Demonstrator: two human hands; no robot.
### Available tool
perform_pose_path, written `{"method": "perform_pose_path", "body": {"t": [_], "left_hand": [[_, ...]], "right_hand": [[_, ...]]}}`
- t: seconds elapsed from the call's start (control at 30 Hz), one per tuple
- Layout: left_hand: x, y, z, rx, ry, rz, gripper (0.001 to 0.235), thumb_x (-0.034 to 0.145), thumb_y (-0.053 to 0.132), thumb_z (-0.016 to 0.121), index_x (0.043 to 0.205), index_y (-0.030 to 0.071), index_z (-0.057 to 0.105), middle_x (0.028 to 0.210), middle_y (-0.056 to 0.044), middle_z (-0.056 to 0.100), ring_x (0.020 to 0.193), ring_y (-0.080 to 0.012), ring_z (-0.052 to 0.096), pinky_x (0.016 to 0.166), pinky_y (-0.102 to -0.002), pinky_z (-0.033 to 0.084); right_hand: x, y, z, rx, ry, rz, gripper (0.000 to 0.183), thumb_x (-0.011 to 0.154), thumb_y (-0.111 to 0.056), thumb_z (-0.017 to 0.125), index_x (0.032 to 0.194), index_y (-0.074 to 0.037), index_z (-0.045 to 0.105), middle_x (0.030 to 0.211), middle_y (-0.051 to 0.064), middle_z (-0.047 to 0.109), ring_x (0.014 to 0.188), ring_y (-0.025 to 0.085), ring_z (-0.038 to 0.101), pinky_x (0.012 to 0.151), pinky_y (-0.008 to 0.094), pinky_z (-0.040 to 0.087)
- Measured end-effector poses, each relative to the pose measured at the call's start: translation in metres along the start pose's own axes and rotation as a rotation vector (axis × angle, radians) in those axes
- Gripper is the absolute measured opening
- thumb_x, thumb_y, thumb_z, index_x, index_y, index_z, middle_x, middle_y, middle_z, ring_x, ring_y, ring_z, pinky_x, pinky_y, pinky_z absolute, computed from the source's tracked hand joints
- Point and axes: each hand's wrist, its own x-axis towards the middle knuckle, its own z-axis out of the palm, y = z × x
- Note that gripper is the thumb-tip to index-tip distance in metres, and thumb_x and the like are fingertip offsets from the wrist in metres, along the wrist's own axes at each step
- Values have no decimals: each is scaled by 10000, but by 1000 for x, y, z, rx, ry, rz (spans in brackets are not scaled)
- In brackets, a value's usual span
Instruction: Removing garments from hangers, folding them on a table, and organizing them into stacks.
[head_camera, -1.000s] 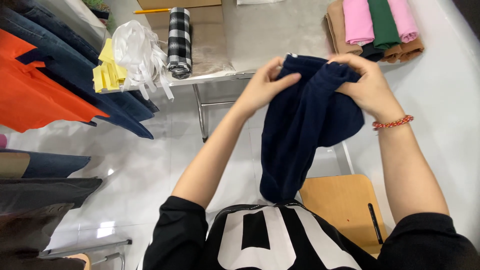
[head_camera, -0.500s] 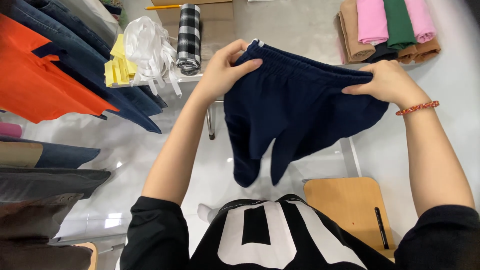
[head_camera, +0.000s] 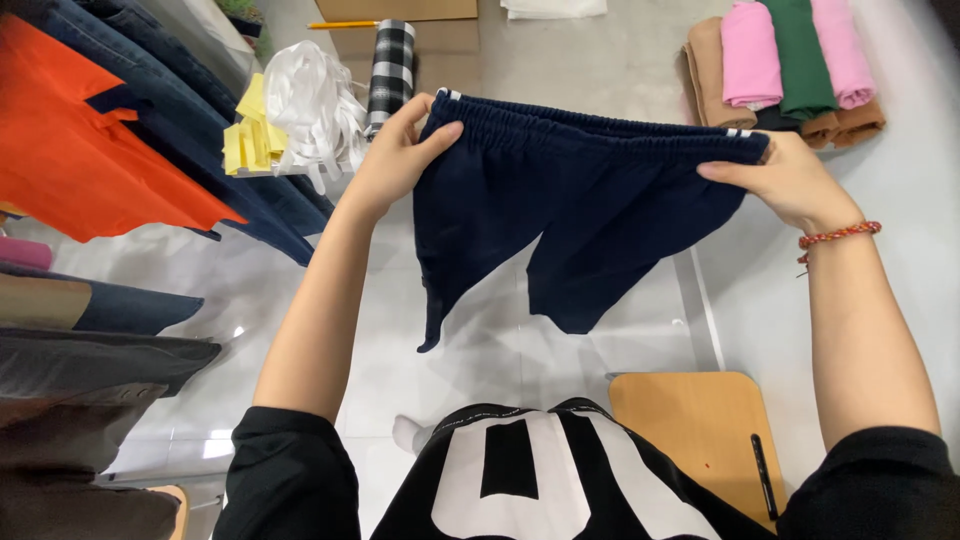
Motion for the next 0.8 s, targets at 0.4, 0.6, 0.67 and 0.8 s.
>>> {"method": "perform_pose_path", "body": {"t": [0.4,0.6,0.67,0.8], "left_hand": [[-40,7,-30,-216,-150,-105,198,1034,271,687,1158,117,683,1080,9,740,957,-99,732,829,-226,623],[-59,0,-46,-165,-158,-173,231,966,130,793,1038,159,575,926,-7,730,857,-106,731,740,-233,624],[-66,-3,-50,-133,-205,-197,182,966,142,784,1075,123,640,973,8,740,908,-91,720,803,-232,612],[-72,-19,-54,-123,-140,-471,305,998,277,696,1195,57,774,1124,-43,803,1011,-131,747,913,-243,613]], "right_hand": [[31,46,2,254,153,-136,337,1143,-481,667,1212,-152,640,1230,-74,684,1092,20,632,963,187,552],[29,21,15,-384,159,-170,551,1222,-568,572,903,-120,535,945,-53,459,869,127,440,707,339,357],[28,24,36,-159,121,-118,446,1227,-480,576,955,-127,568,989,-64,527,909,86,490,763,284,411],[35,30,79,334,57,67,313,1165,-385,582,1230,-91,667,1230,-10,708,1094,70,658,952,234,553]]}}
